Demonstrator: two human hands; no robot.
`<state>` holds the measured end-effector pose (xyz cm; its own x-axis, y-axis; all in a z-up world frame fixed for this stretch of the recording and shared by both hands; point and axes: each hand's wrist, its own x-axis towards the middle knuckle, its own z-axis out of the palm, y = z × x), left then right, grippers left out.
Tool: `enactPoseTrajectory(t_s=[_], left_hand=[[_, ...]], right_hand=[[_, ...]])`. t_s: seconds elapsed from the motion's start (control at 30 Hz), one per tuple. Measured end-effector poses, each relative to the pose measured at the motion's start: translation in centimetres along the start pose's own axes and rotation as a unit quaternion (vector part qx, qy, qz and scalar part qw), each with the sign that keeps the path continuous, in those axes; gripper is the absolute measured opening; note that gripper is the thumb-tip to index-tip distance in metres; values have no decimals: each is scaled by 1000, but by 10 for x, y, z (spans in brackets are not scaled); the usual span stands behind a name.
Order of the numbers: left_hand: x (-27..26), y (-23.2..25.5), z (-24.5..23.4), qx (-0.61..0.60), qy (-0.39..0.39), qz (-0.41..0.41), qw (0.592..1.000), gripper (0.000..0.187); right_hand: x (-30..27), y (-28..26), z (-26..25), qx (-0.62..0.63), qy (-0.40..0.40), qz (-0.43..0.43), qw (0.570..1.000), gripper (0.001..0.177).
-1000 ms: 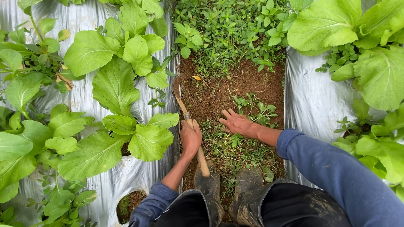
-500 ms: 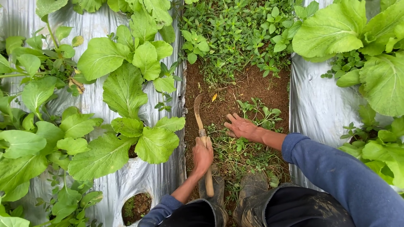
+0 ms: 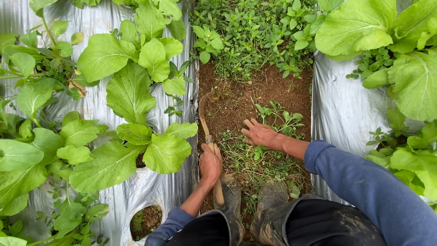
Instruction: The person uses a hand hoe to loosen soil and remove weeds from a narrow path between rows of leafy green vegetables. They repeatedly scrape the ground and pull out weeds by hand, clearing the area between the plants.
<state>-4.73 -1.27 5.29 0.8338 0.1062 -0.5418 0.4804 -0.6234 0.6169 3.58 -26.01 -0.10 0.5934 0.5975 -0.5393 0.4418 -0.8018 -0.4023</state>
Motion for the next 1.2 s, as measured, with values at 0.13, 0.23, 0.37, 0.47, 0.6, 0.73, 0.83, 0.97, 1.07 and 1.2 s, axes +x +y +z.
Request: enactPoseTrajectory(t_s=[0.13,0.23,0.37,0.47,0.6,0.73,0.83,0.97,1.07,1.2], left_hand=[[-3,-16,8,-16,12,2,1000,46],[14,7,-1,-36,43,9,998,43],[45,20,-1,84,82,35,992,47],[56,-25,28,164,84,45,982,48],[37,-5,8,115,89,40,989,52],[7,-30,20,154,92,10,984,55],[28,-51,25,107,118,22,987,54],[81,-61,30,85,100,37,991,60],[51,-27,2,100,92,40,990,58],[17,-42,17,71,53,12,996,72]], right_hand=[[4,-3,1,26,-26,21,999,54],[-4,-8,-17,2,-9,0,1000,46],[-10,-13,-23,2,6,-15,1000,46],[-19,-19,-28,25,19,-25,999,44],[-7,-9,-21,47,36,-40,997,42],[12,11,22,28,47,-48,997,38],[5,3,3,22,48,-41,998,38],[4,-2,-10,69,1,-7,998,52],[6,-3,2,48,-9,-7,999,51],[-3,-4,-10,99,-18,16,995,61]])
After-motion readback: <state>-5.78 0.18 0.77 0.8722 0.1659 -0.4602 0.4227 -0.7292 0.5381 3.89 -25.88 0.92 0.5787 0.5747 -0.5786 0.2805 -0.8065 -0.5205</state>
